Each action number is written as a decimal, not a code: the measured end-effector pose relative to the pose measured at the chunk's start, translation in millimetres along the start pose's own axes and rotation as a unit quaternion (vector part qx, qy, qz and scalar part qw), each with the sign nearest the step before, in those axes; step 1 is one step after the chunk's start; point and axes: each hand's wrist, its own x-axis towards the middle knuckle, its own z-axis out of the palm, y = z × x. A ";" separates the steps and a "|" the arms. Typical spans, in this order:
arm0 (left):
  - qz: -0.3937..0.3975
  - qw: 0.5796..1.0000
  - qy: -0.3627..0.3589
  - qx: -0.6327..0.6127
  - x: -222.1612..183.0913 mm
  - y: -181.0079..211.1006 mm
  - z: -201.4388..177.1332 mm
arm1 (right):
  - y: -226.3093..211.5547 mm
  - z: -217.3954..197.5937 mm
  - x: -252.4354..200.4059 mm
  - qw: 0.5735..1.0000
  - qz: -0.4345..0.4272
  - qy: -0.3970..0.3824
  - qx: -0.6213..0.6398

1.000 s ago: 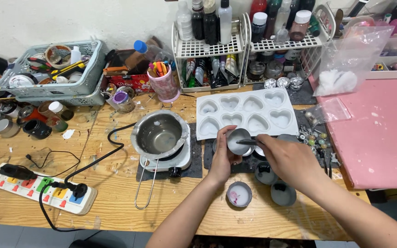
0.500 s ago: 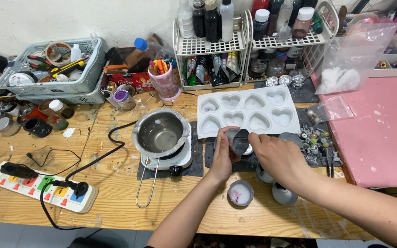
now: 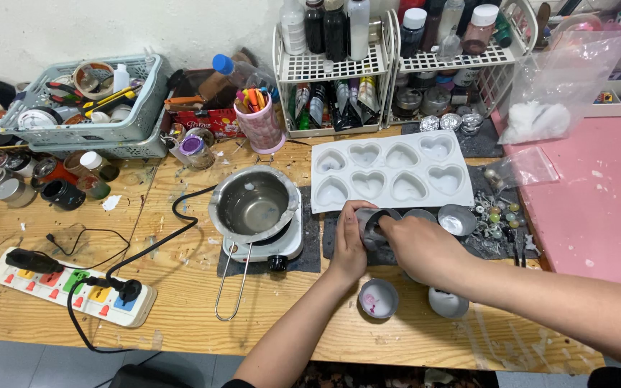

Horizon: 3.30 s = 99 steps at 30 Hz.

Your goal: Cleaning the interiors of small candle containers using a spoon and managing items in a melting pot with tweezers.

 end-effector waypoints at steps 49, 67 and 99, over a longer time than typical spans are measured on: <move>0.096 0.969 -0.114 0.197 20.3 44.8 -24.6 | 31.5 -7.7 29.1 0.914 0.090 -0.256 0.301; -0.212 0.976 -0.005 0.043 17.2 0.3 -17.7 | 0.3 2.6 9.4 0.998 -0.025 -0.044 -0.041; -0.361 0.884 0.082 -0.284 19.1 -16.5 -15.6 | -94.3 -36.2 140.2 0.990 -0.081 0.021 -0.109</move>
